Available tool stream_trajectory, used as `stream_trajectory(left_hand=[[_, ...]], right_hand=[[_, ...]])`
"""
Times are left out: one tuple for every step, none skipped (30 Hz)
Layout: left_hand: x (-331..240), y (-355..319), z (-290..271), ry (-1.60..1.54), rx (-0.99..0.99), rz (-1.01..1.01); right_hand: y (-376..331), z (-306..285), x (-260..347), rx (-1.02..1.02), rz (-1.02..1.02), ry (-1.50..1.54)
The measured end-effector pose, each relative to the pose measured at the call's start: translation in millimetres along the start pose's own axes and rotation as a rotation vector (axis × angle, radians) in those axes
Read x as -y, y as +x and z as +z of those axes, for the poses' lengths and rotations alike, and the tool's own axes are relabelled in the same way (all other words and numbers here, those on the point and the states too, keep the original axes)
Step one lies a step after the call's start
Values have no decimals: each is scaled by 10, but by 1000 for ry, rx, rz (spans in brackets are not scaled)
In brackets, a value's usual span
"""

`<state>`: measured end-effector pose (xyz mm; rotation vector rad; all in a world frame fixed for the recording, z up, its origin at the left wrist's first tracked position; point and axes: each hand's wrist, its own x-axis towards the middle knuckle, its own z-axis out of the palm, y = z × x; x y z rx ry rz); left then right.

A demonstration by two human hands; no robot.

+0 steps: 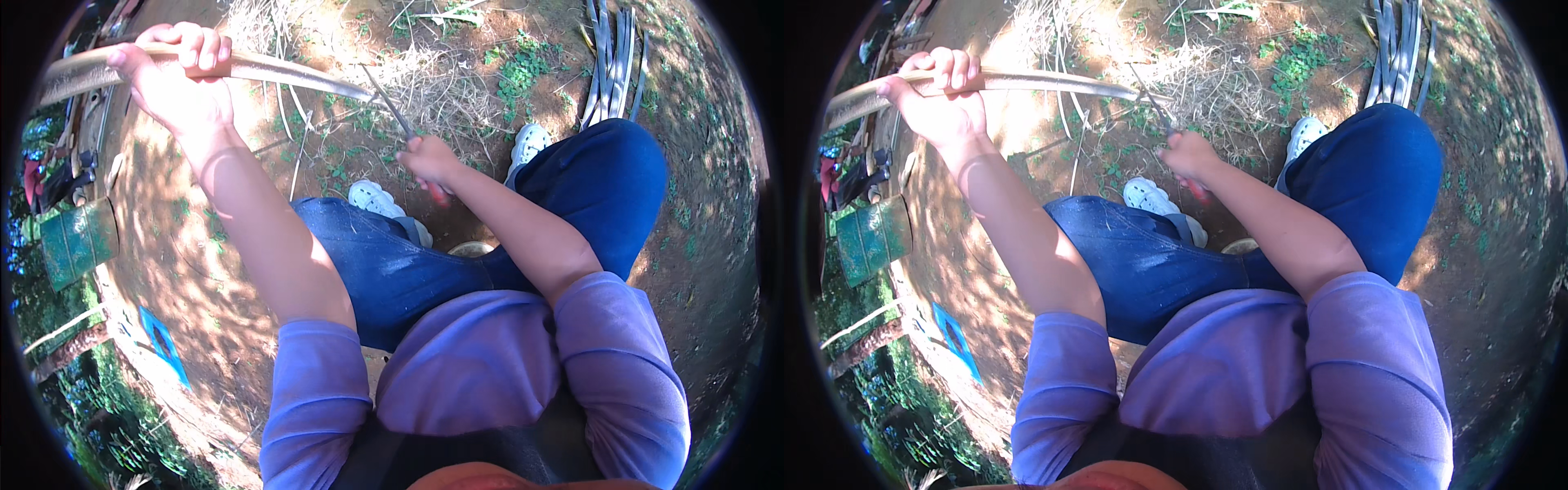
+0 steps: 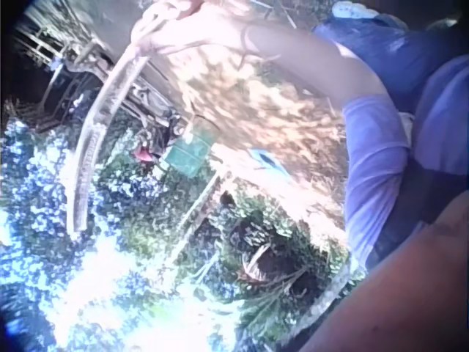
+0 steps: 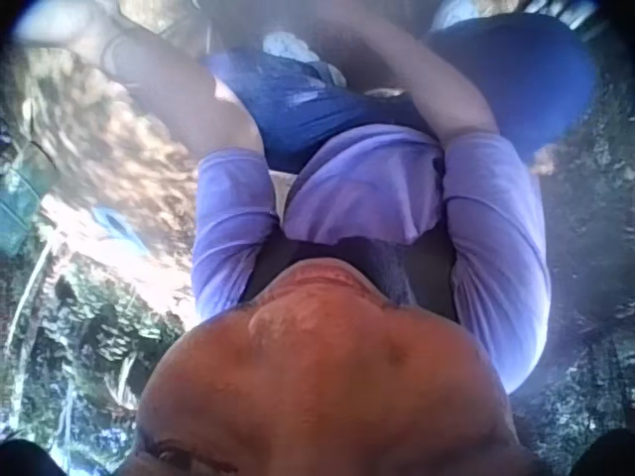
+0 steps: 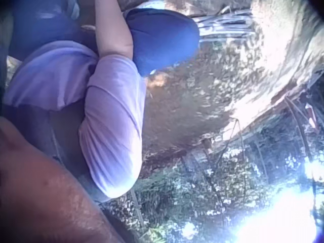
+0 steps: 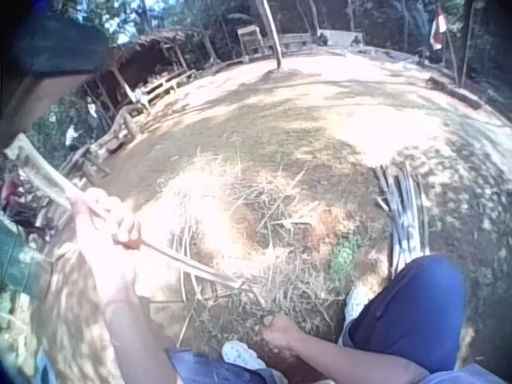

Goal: The person shaves thin layers from long strips of wood using a small knife, handling multiple strips and occasionally repositioning them on the ground.

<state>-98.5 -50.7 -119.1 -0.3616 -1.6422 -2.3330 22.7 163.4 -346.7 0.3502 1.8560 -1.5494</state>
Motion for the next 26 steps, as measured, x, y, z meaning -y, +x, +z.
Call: stream_trajectory(left_hand=[[21, -61, -23, -38, 37, -19], [42, -66, -25, -43, 48, 7], [18, 50, -6, -25, 42, -33], [-10, 0, -14, -31, 65, -6], [-18, -17, 21, -34, 97, 41], [-29, -34, 7, 32, -3, 37], [-10, 1, 37, 86, -86, 25], [-13, 35, -24, 58, -63, -11], [-24, 37, -60, 30, -41, -45], [-27, 2, 17, 62, -49, 13], [3, -21, 105, 90, -55, 66], [3, -12, 129, 102, -60, 70], [40, -42, 79, 118, -76, 64], [30, -36, 31, 3, -38, 18], [3, 53, 6, -1, -17, 18], [0, 6, 45, 53, -86, 22], [-24, -17, 87, 113, -154, 43], [-2, 0, 51, 52, -117, 37], [14, 23, 4, 23, -98, 10], [23, 53, -66, -5, -79, -18], [22, 77, -147, -32, -60, -45], [22, 120, -227, -33, -23, -47], [9, 131, -285, -63, 50, -52], [12, 151, -340, -95, 124, -53], [39, 153, -386, -123, 198, -56], [54, 224, -403, -124, 211, -51]], right_hand=[[-45, -23, -62, 28, 57, -10], [-69, -28, -107, 57, 116, -19], [-39, -27, -112, 22, 20, 10], [-218, 50, 123, 15, -55, 26], [-286, 101, 291, 5, -151, 40], [-286, 158, 326, -70, -356, -39], [-294, 176, 362, -163, -562, -107], [-296, 186, 377, -257, -768, -175], [-234, 190, 266, -164, -532, -135], [-119, 158, 90, -83, -309, -91], [-16, 85, -76, -12, -89, -45], [24, 3, -246, 4, 4, -70], [-43, -22, -359, 28, 110, -96], [-41, -36, -423, 54, 217, -121], [91, -34, -404, 23, 97, -55], [-22, 42, -205, 25, 21, -11], [-116, 95, -20, 30, -72, 28], [-148, 87, 123, 7, -177, -33], [-215, 100, 251, -19, -282, -78], [-250, 117, 296, -44, -388, -122], [-204, 153, 191, -18, -287, -77], [-96, 153, 33, -9, -196, -31], [14, 124, -143, -3, -105, 18], [145, -52, -358, 60, 102, -10], [189, -101, -363, 77, 126, -34], [242, -129, -360, 95, 150, -57]])
